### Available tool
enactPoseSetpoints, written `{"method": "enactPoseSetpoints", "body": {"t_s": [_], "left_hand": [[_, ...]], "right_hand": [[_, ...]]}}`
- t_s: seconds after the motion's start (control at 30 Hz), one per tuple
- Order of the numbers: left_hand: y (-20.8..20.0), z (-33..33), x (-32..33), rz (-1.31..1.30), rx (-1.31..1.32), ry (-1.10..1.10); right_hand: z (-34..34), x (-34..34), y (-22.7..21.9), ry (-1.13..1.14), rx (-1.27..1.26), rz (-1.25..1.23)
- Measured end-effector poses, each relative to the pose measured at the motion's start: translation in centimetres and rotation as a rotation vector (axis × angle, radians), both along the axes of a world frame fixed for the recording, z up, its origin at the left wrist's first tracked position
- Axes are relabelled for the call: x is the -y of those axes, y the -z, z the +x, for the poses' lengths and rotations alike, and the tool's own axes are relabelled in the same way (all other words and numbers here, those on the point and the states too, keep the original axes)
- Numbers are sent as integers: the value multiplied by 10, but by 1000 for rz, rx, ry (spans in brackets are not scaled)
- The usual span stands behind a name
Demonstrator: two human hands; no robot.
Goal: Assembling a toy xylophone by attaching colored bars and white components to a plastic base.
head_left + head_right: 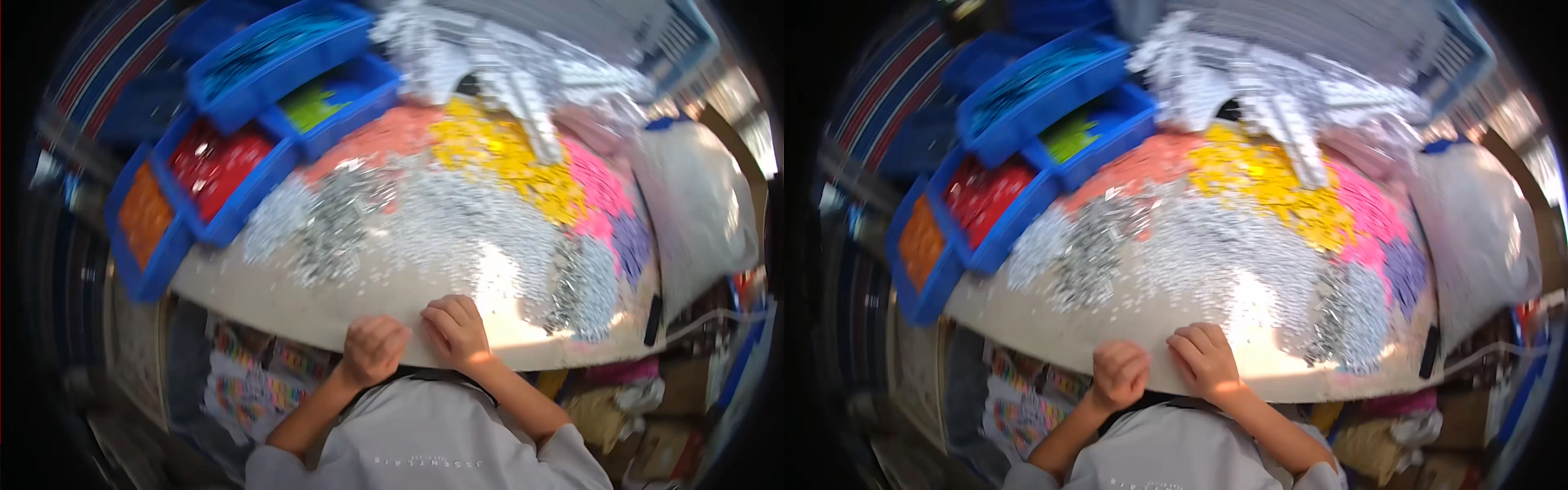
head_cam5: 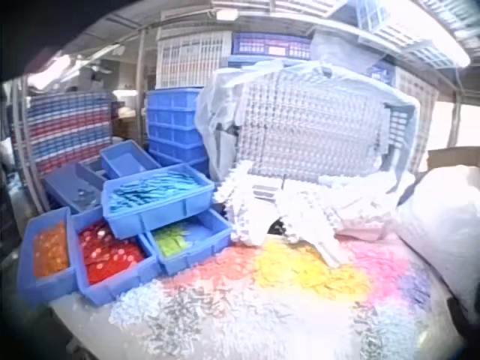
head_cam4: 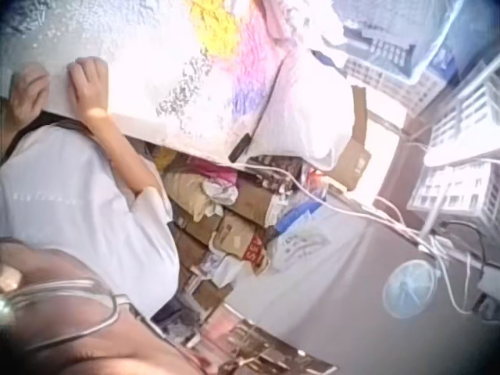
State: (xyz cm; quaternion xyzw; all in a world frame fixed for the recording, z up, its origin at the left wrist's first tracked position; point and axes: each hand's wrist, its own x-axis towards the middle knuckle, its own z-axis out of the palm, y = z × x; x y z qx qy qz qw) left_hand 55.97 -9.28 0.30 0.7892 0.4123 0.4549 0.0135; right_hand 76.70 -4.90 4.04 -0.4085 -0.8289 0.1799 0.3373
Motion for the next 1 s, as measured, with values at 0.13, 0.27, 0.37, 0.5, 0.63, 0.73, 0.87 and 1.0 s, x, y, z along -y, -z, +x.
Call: {"method": "enactPoseSetpoints", "body": {"t_s": [0.13,0.27,0.37,0.5,0.63,0.73,0.87,1.0], "left_hand": [[-8,27,-9,-108,-168,114],[-6,28,-16,-242,-109,5],[-8,30,-22,-312,-30,2],[-7,28,-21,-337,13,-54],[-5,28,-19,-348,29,-65],[-4,28,-19,-377,74,-77],[-3,23,-16,-447,141,-87],[-3,32,-14,-541,290,-75]], "right_hand": [[48,-61,-27,229,67,207],[110,-166,-39,520,131,350],[162,-255,-13,660,139,388],[170,-303,5,738,198,231],[170,-305,7,762,356,211],[166,-289,2,794,286,289],[128,-202,-37,605,-180,-74],[88,-76,-40,442,-362,-19]]}}
